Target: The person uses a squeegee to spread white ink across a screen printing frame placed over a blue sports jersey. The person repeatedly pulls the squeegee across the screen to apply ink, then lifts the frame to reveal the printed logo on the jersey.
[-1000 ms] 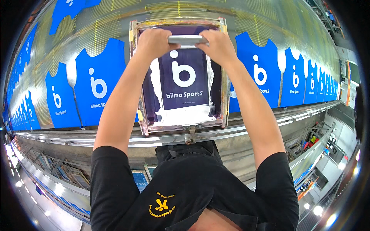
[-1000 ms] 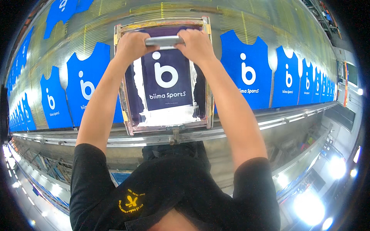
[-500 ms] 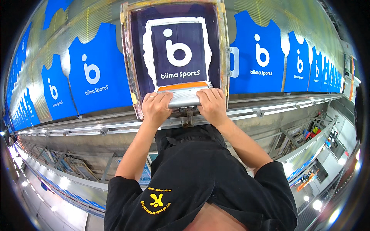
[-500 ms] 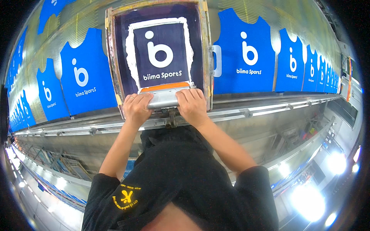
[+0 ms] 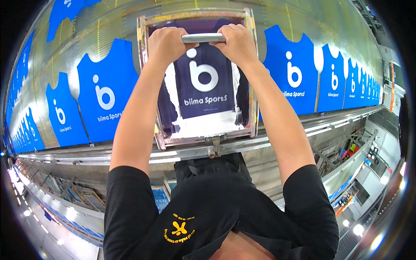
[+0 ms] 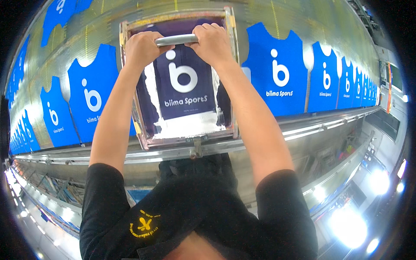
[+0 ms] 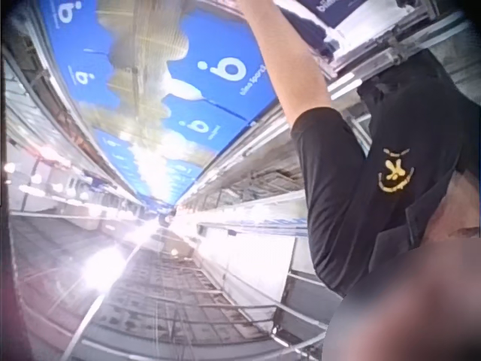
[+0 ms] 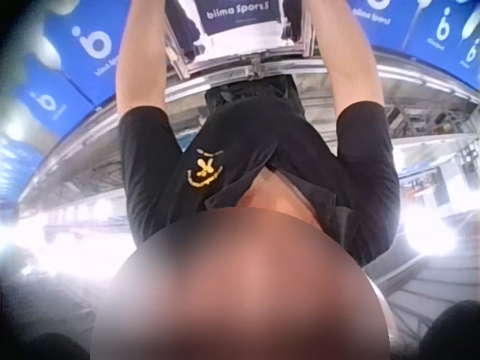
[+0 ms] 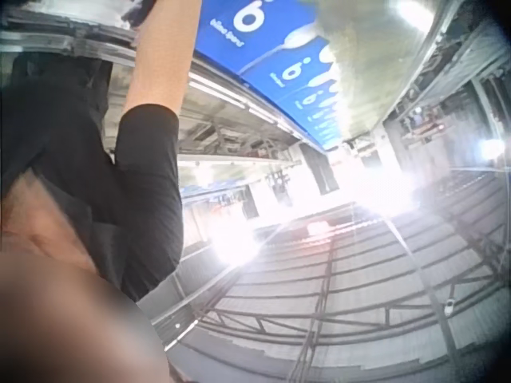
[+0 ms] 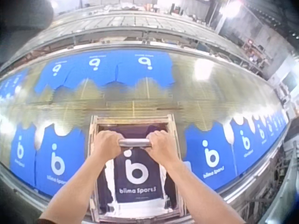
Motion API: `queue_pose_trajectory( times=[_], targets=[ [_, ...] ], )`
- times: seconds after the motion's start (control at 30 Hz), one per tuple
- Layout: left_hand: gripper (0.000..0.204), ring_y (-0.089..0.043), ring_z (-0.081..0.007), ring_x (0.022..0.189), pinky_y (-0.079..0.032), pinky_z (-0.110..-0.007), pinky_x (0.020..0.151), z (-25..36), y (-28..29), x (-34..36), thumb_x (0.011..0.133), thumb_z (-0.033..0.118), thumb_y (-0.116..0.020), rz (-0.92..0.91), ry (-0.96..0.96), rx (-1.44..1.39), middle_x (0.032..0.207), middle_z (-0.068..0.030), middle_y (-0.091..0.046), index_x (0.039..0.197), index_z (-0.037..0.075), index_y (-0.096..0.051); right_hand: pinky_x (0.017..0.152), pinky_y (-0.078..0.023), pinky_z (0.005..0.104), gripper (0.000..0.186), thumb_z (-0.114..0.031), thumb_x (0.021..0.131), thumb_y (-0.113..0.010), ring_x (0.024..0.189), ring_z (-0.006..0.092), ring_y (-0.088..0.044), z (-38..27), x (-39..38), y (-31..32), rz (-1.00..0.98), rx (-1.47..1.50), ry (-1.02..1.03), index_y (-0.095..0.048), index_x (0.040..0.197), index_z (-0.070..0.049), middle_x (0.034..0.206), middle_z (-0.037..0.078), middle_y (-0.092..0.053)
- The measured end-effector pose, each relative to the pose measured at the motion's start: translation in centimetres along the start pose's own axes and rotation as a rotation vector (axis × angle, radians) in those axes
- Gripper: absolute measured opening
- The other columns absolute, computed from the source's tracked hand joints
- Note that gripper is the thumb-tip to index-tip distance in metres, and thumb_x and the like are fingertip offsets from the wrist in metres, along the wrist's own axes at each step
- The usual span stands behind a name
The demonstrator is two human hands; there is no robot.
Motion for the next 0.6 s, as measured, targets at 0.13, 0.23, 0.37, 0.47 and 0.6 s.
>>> queue_pose_trajectory(
  times=[0.13,0.23,0.37,0.47,0.6],
  targets=[
    [0.029,-0.075,-0.0314,0.083,-0.057,-0.045,0.077,2.4,-1.4,-10.2,0.074,0.037,-0.093,0.051,-0.02,-0.082,0.086,-0.0071,-0.079,0.093,0.017,-0.085,0.083,-0.049,0.046,0.028,-0.015,0.072,-0.087,0.087,0.0319,-0.063,-3.0,-8.9,0.7,-0.065,0.037,0.057,-0.07,0.094,-0.009,0.088,0.008,-0.069],
    [0.033,-0.074,-0.0271,0.079,-0.055,-0.041,0.076,6.6,-0.7,-19.2,0.062,0.021,-0.096,0.043,0.002,-0.03,0.088,-0.0061,-0.08,0.093,0.016,-0.085,0.083,-0.047,0.0429,0.031,-0.009,0.068,-0.084,0.091,0.0298,-0.063,-7.7,-17.1,3.1,-0.153,0.021,0.001,-0.07,0.096,-0.009,0.09,0.007,-0.068],
    [0.02,-0.071,-0.0257,0.079,-0.049,-0.039,0.071,11.4,1.9,-24.9,0.069,0.02,-0.091,0.089,-0.066,-0.122,0.087,-0.0061,-0.077,0.082,0.012,-0.079,0.08,-0.045,0.0432,0.036,-0.015,0.066,-0.088,0.089,0.0277,-0.064,-12.0,-22.7,6.6,-0.057,0.105,0.076,-0.066,0.094,-0.01,0.091,0.006,-0.064],
    [0.029,-0.067,-0.0279,0.074,-0.048,-0.04,0.071,10.7,2.2,-23.6,0.071,0.034,-0.094,-0.111,-0.051,-0.074,0.079,-0.0056,-0.073,0.075,0.011,-0.076,0.079,-0.045,0.0421,0.034,-0.018,0.069,-0.09,0.089,0.0272,-0.065,-10.9,-21.9,6.0,-0.179,0.126,0.031,-0.066,0.092,-0.01,0.09,0.006,-0.065],
    [0.046,-0.068,-0.0317,0.077,-0.054,-0.046,0.073,7.7,2.1,-21.0,0.071,0.053,-0.093,-0.211,-0.009,-0.027,0.076,-0.0078,-0.071,0.074,0.01,-0.077,0.076,-0.046,0.0434,0.038,-0.038,0.079,-0.09,0.081,0.0288,-0.065,-10.2,-18.7,4.1,-0.218,0.17,0.05,-0.068,0.088,-0.008,0.082,0.007,-0.065]
  ],
)
Point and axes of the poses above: each hand's wrist, its own x-axis towards the middle knuckle, its own y-axis out of the back of the hand, z = x × y, the point moved 5 cm from there along x, towards the middle knuckle
